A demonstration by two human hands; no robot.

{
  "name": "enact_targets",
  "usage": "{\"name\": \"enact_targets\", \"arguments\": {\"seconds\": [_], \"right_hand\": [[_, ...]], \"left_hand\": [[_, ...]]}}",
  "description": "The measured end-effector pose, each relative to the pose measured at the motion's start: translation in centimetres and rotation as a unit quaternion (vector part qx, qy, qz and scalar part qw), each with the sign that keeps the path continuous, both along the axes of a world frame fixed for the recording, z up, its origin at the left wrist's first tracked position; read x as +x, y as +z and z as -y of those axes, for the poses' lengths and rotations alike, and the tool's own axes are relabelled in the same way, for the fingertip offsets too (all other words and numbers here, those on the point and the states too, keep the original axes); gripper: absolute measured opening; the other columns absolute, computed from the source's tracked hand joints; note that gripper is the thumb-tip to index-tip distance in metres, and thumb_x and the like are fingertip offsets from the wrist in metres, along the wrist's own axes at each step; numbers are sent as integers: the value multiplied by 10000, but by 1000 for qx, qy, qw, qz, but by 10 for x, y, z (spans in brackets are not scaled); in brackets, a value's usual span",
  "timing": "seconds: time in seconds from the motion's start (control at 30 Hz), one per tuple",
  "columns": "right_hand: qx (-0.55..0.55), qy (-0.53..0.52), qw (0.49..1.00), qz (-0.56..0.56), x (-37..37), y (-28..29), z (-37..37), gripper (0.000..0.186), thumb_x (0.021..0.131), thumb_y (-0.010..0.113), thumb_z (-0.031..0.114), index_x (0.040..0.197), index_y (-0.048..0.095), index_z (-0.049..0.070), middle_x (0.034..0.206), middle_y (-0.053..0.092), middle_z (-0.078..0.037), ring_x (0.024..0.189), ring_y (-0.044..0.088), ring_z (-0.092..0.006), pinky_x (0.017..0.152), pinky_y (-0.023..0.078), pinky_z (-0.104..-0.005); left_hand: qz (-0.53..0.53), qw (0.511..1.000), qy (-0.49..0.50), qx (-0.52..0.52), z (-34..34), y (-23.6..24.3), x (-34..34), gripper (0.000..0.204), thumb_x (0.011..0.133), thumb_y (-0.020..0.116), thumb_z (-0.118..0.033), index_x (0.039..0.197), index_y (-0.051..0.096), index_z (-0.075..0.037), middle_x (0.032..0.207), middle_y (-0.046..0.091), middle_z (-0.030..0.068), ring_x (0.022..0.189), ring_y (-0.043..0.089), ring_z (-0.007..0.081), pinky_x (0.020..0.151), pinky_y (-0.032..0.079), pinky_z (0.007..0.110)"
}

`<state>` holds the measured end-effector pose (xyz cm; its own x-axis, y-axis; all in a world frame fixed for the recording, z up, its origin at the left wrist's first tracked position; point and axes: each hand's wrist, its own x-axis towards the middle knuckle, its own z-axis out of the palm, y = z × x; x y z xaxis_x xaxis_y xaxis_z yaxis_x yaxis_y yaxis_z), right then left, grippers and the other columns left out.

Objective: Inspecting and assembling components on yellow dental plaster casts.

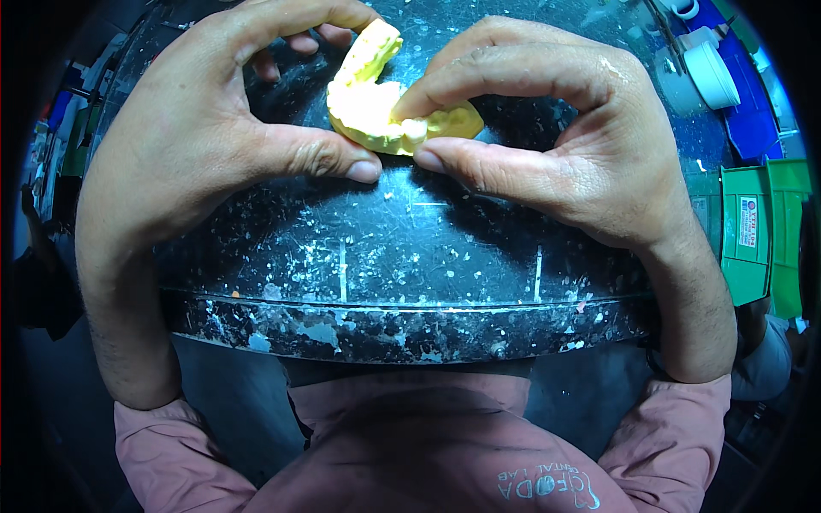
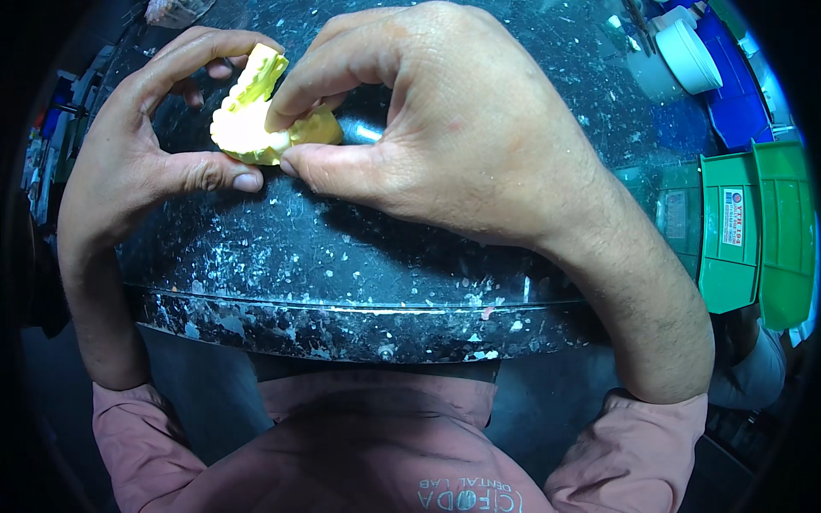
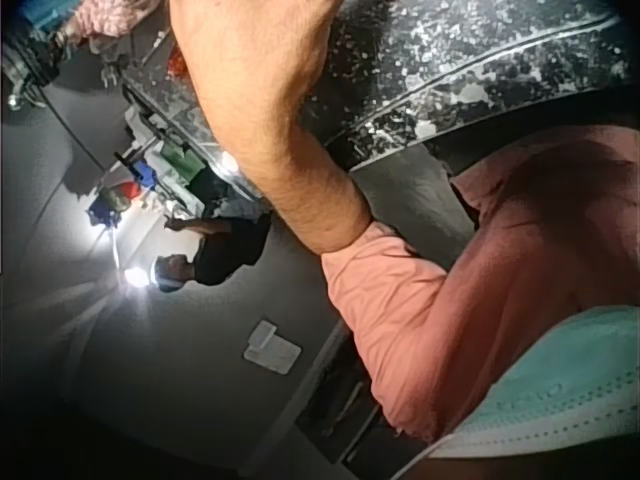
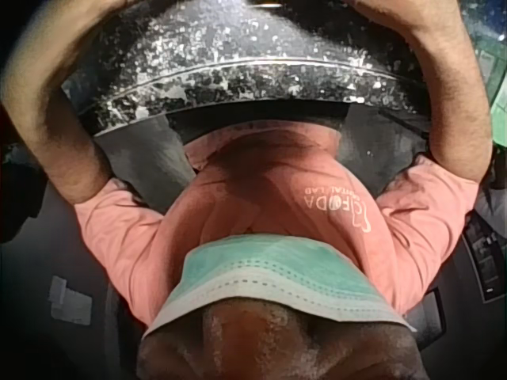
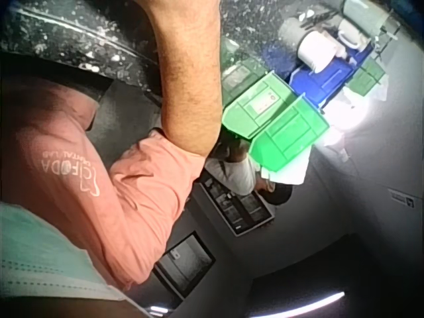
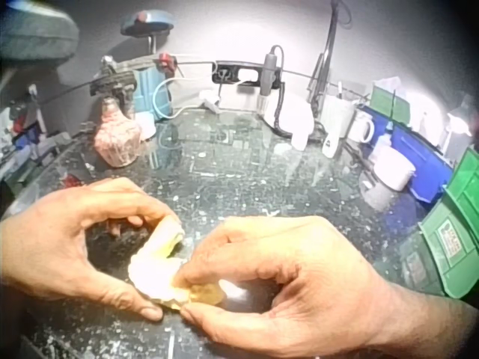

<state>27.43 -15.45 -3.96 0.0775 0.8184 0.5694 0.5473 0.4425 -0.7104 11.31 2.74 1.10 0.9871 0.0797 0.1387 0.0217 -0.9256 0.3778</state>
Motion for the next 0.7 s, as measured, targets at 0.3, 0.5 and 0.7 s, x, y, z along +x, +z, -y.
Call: {"name": "enact_targets", "arguments": {"seconds": [0.3, 0.5, 0.7], "right_hand": [[-19, -27, 998, -50, -5, -5, 0, 178, 757, 819, 33, 923, 760, 12, 910, 715, -87, 862, 672, -173, 773, 522, -285], [-10, -2, 1000, -25, -5, 1, 0, 181, 758, 816, 29, 930, 763, 14, 911, 712, -80, 867, 670, -167, 770, 523, -275], [-45, -13, 996, -71, -2, 2, -1, 181, 771, 811, 56, 945, 769, 28, 914, 708, -75, 868, 672, -166, 764, 526, -272]], "left_hand": [[7, 1000, -15, 6, 0, -1, 1, 783, 515, 932, -320, 1215, 662, -97, 1149, 633, 1, 1084, 555, 160, 982, 396, 319], [12, 1000, -18, 8, 0, 0, 2, 769, 520, 931, -315, 1207, 664, -94, 1135, 633, 1, 1083, 563, 160, 988, 394, 318], [1, 1000, 0, -23, 1, 1, 3, 742, 542, 929, -293, 1204, 665, -86, 1109, 629, -3, 1079, 574, 154, 975, 401, 317]]}}
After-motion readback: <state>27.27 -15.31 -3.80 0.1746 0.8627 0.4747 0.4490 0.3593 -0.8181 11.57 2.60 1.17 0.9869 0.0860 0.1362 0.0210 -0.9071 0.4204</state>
